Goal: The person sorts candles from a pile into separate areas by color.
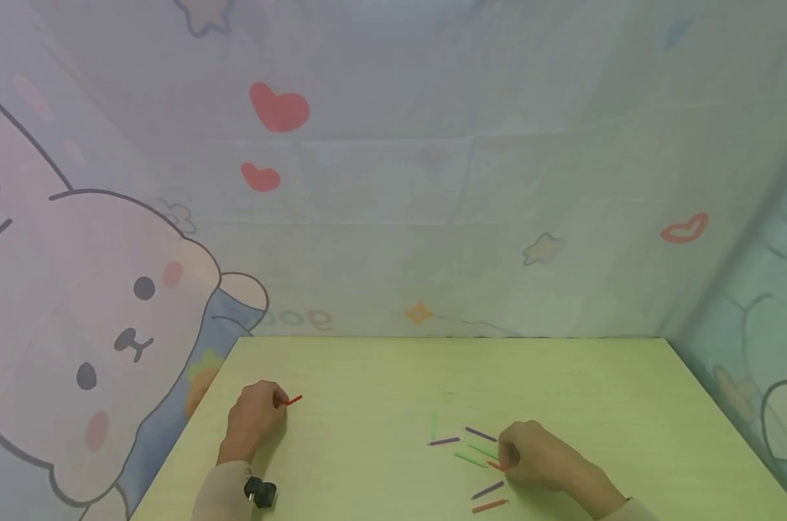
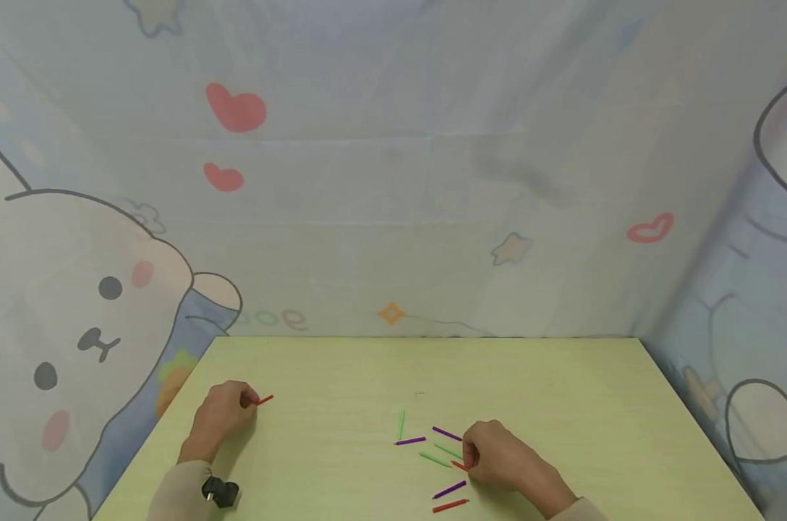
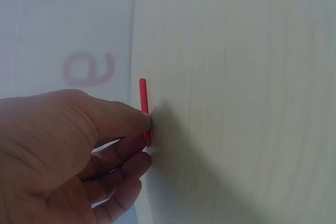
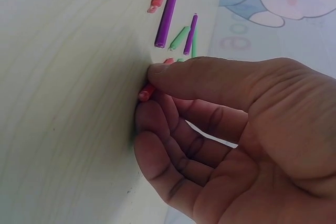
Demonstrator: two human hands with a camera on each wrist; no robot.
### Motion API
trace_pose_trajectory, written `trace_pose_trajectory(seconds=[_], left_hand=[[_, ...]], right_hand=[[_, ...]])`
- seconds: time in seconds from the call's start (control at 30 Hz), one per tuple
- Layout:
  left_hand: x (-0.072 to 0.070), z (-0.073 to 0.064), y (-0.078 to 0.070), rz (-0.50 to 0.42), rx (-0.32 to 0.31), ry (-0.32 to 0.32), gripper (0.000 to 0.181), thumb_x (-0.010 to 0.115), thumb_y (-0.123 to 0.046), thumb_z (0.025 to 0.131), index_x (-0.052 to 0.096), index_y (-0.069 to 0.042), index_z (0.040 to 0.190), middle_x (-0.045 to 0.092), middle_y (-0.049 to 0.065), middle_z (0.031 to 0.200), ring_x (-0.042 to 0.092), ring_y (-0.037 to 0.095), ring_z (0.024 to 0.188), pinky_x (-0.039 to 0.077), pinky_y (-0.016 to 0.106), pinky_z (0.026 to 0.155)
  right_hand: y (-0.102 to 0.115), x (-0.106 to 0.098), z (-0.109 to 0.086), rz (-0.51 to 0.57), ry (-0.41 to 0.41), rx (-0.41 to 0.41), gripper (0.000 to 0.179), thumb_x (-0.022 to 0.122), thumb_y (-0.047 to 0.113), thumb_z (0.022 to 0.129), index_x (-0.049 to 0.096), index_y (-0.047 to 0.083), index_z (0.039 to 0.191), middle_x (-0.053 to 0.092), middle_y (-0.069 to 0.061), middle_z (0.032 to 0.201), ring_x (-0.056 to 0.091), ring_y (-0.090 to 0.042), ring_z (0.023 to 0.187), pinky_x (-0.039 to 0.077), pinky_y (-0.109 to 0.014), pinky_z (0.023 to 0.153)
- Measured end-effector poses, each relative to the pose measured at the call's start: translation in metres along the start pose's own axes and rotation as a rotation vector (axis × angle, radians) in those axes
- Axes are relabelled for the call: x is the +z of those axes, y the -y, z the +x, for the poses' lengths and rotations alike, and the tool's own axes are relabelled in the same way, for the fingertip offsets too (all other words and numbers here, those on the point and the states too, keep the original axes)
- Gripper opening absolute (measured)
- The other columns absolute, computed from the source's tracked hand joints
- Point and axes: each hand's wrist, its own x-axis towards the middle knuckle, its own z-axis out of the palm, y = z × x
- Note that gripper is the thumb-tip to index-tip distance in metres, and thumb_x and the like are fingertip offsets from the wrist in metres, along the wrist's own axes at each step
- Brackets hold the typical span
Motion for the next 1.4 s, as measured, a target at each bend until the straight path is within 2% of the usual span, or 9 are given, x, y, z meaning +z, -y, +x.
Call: trace_pose_trajectory(seconds=[0.23, 0.37, 0.6, 0.73, 0.83, 0.9, 1.07, 1.27, 1.4], left_hand=[[0.003, 0.0, -0.001, 0.091, 0.068, -0.027, 0.009, 0.079, 0.002, 0.09, 0.081, -0.005, 0.095, 0.077, 0.009, 0.093, 0.074, 0.03, 0.086, 0.063, 0.051, 0.071], [0.002, 0.001, -0.012, 0.113, 0.107, -0.047, 0.009, 0.083, -0.002, 0.092, 0.081, -0.005, 0.101, 0.075, 0.009, 0.093, 0.073, 0.028, 0.084, 0.062, 0.049, 0.069], [-0.005, -0.003, -0.041, 0.053, 0.159, -0.06, 0.016, 0.085, -0.006, 0.095, 0.081, -0.005, 0.11, 0.074, 0.006, 0.095, 0.07, 0.024, 0.082, 0.061, 0.044, 0.066], [-0.002, -0.008, -0.063, 0.013, 0.18, -0.054, 0.015, 0.084, -0.007, 0.096, 0.082, -0.007, 0.111, 0.075, 0.002, 0.093, 0.07, 0.02, 0.083, 0.06, 0.041, 0.066], [0.007, -0.016, -0.086, -0.026, 0.241, -0.049, 0.013, 0.084, -0.008, 0.096, 0.083, -0.009, 0.109, 0.074, -0.002, 0.09, 0.067, 0.015, 0.081, 0.058, 0.036, 0.065], [0.015, -0.023, -0.103, -0.052, 0.314, -0.038, 0.012, 0.085, -0.008, 0.096, 0.083, -0.01, 0.107, 0.073, -0.004, 0.09, 0.065, 0.012, 0.08, 0.056, 0.033, 0.064], [0.032, -0.043, -0.147, -0.149, 0.506, 0.07, 0.01, 0.083, -0.006, 0.097, 0.083, -0.01, 0.105, 0.076, -0.005, 0.091, 0.068, 0.008, 0.082, 0.056, 0.026, 0.068], [0.045, -0.068, -0.194, -0.242, 0.613, 0.253, 0.009, 0.081, -0.009, 0.099, 0.085, -0.012, 0.106, 0.078, -0.011, 0.095, 0.066, -0.004, 0.084, 0.058, 0.02, 0.077], [0.058, -0.079, -0.217, -0.244, 0.695, 0.319, 0.009, 0.084, -0.009, 0.098, 0.086, -0.015, 0.104, 0.079, -0.015, 0.095, 0.066, -0.01, 0.085, 0.055, 0.012, 0.079]], right_hand=[[-0.001, 0.002, -0.001, 0.013, 0.011, 0.017, 0.029, 0.084, -0.004, 0.084, 0.066, 0.018, 0.078, 0.062, 0.01, 0.081, 0.054, -0.006, 0.077, 0.051, -0.026, 0.066], [-0.002, 0.0, 0.0, 0.002, 0.002, 0.006, 0.029, 0.084, -0.004, 0.083, 0.066, 0.019, 0.078, 0.061, 0.01, 0.08, 0.053, -0.005, 0.076, 0.05, -0.026, 0.065], [0.0, -0.001, 0.001, 0.002, 0.007, 0.013, 0.029, 0.084, -0.004, 0.084, 0.068, 0.018, 0.078, 0.063, 0.009, 0.081, 0.054, -0.006, 0.077, 0.051, -0.027, 0.065], [0.001, -0.001, 0.001, 0.005, 0.01, 0.007, 0.028, 0.084, -0.004, 0.084, 0.069, 0.018, 0.079, 0.063, 0.01, 0.081, 0.054, -0.005, 0.077, 0.051, -0.026, 0.066], [0.0, -0.001, 0.0, 0.0, 0.01, -0.004, 0.028, 0.084, -0.005, 0.084, 0.069, 0.018, 0.079, 0.064, 0.01, 0.082, 0.055, -0.005, 0.078, 0.052, -0.026, 0.066], [0.0, -0.001, 0.0, 0.0, 0.012, -0.005, 0.027, 0.083, -0.006, 0.084, 0.068, 0.017, 0.08, 0.064, 0.009, 0.083, 0.055, -0.005, 0.078, 0.053, -0.026, 0.067], [0.0, -0.003, 0.0, 0.022, 0.021, 0.011, 0.027, 0.082, -0.004, 0.084, 0.067, 0.017, 0.079, 0.063, 0.009, 0.081, 0.055, -0.007, 0.076, 0.052, -0.026, 0.066], [0.001, -0.001, 0.0, 0.018, 0.03, 0.036, 0.027, 0.084, -0.002, 0.084, 0.067, 0.017, 0.078, 0.062, 0.009, 0.081, 0.055, -0.008, 0.076, 0.051, -0.027, 0.066], [0.002, -0.003, 0.002, 0.027, 0.041, 0.051, 0.025, 0.085, -0.001, 0.087, 0.068, 0.016, 0.08, 0.063, 0.007, 0.082, 0.057, -0.01, 0.076, 0.052, -0.027, 0.066]])
